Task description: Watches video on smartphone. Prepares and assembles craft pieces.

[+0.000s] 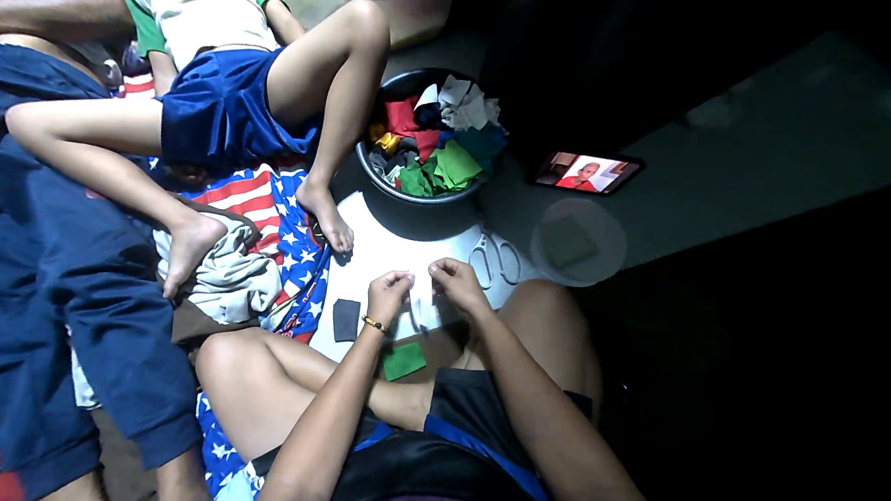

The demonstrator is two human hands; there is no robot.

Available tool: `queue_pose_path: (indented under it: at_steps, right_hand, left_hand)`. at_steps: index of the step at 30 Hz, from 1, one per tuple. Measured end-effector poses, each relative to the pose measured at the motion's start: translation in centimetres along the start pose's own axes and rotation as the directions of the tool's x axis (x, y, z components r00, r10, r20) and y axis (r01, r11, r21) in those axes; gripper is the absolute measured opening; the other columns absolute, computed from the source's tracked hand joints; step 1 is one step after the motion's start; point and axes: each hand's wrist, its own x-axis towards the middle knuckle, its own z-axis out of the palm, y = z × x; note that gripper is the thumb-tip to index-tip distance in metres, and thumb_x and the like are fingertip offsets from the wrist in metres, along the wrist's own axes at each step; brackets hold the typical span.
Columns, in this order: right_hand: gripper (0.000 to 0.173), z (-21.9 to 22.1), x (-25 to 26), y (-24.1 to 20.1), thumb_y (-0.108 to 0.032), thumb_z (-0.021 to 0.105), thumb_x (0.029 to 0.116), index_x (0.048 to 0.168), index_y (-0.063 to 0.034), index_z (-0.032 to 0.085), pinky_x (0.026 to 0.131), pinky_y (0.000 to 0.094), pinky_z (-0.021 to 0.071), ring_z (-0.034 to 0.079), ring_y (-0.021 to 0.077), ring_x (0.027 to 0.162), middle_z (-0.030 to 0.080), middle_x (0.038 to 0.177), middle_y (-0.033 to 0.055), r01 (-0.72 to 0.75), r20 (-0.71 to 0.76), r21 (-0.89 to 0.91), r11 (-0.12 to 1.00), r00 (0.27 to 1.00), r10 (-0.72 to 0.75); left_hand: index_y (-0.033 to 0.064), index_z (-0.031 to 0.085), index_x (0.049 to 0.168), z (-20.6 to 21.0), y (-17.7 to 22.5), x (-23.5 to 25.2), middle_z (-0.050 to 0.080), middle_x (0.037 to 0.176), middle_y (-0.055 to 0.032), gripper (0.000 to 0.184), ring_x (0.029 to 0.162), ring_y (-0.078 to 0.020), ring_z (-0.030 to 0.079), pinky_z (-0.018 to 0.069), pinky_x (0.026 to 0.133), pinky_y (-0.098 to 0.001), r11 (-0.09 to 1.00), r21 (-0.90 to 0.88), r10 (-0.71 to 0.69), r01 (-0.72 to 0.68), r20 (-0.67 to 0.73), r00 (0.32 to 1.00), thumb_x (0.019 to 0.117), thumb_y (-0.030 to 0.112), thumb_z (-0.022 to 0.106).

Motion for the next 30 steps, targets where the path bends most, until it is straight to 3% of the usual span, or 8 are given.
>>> queue_pose_path:
  at_steps: [2,5,8,10,13,17,21,30]
  right_hand:
    - [0.019,-0.3,0.5,0.3,-0.010,0.053,0.1078,0.108,0.0045,0.064,0.064,0.0280,0.0504,0.054,0.0112,0.063,0.059,0.083,0.0094,-0.003,-0.079,-0.065,0.998,0.997,-0.002]
    - [0.023,-0.2,1.0,0.5,-0.012,0.048,0.1101,0.121,0.0045,0.060,0.066,0.0314,0.0534,0.059,0.0147,0.067,0.062,0.087,0.0122,-0.044,-0.133,-0.048,0.998,0.990,0.037]
    - [0.027,0.0,1.4,0.9,-0.009,0.057,0.1059,0.130,0.0029,0.054,0.066,0.0319,0.0543,0.062,0.0153,0.068,0.065,0.088,0.0123,-0.031,-0.116,-0.057,0.998,0.993,0.024]
    - [0.036,-0.1,1.3,1.3,-0.005,0.068,0.0981,0.131,0.0038,0.055,0.071,0.0390,0.0533,0.062,0.0205,0.074,0.067,0.094,0.0158,0.042,-0.079,-0.161,0.986,0.995,-0.055]
    - [0.028,0.4,1.4,1.9,0.002,0.074,0.0897,0.116,0.0056,0.064,0.071,0.0400,0.0531,0.061,0.0232,0.075,0.064,0.093,0.0169,0.170,-0.025,-0.296,0.940,0.982,-0.186]
    - [0.014,0.3,1.2,1.7,0.004,0.068,0.0922,0.106,0.0056,0.070,0.082,0.0498,0.0536,0.066,0.0328,0.086,0.069,0.097,0.0222,0.172,-0.030,-0.439,0.882,0.978,-0.206]
    - [0.013,0.0,1.1,1.6,0.003,0.068,0.0935,0.106,0.0047,0.073,0.090,0.0502,0.0533,0.068,0.0344,0.096,0.071,0.104,0.0226,0.140,-0.044,-0.483,0.864,0.982,-0.184]
    - [0.015,0.0,1.3,1.8,0.004,0.068,0.0932,0.107,0.0053,0.073,0.091,0.0532,0.0525,0.067,0.0377,0.099,0.069,0.107,0.0252,0.146,-0.040,-0.514,0.845,0.980,-0.194]
  left_hand:
    - [-0.0048,0.066,0.109,-0.5,-0.4,0.6,0.058,0.076,-0.0059,0.017,0.059,-0.0086,0.053,0.0496,0.058,-0.0247,1.000,0.030,0.006,-0.003,-0.082,0.997,0.1049,0.009,0.058]
    - [-0.0023,0.060,0.132,-1.3,-0.8,1.6,0.068,0.114,-0.0200,0.030,0.092,-0.0233,0.064,0.0522,0.085,-0.0411,0.993,0.113,0.031,-0.015,-0.139,0.990,0.1054,0.011,0.058]
    - [0.0008,0.045,0.145,-1.7,-0.6,1.6,0.064,0.124,-0.0245,0.052,0.104,-0.0290,0.067,0.0545,0.091,-0.0445,0.995,0.098,0.041,-0.031,-0.109,0.993,0.0977,0.003,0.066]
    - [-0.0016,0.050,0.139,-1.9,-0.4,1.3,0.066,0.119,-0.0222,0.051,0.098,-0.0262,0.067,0.0554,0.087,-0.0422,0.987,0.155,0.046,-0.036,-0.062,0.997,0.0930,-0.003,0.070]
    - [-0.0036,0.064,0.125,-2.1,-0.6,1.3,0.066,0.120,-0.0198,0.034,0.096,-0.0236,0.064,0.0538,0.088,-0.0409,0.952,0.295,0.075,-0.078,0.020,0.997,0.0922,-0.003,0.071]
    - [-0.0018,0.069,0.125,-1.9,-0.3,0.9,0.070,0.116,-0.0186,0.033,0.093,-0.0236,0.064,0.0525,0.088,-0.0400,0.885,0.456,0.096,-0.097,0.024,0.995,0.0925,-0.001,0.071]
    - [-0.0030,0.070,0.124,-1.7,-0.2,0.4,0.068,0.119,-0.0204,0.033,0.101,-0.0276,0.066,0.0526,0.094,-0.0416,0.831,0.540,0.132,-0.133,0.042,0.990,0.0908,-0.001,0.072]
    - [-0.0035,0.070,0.122,-1.9,-0.6,0.2,0.065,0.117,-0.0221,0.035,0.098,-0.0299,0.065,0.0541,0.091,-0.0429,0.754,0.628,0.208,-0.194,0.052,0.977,0.0875,-0.001,0.076]
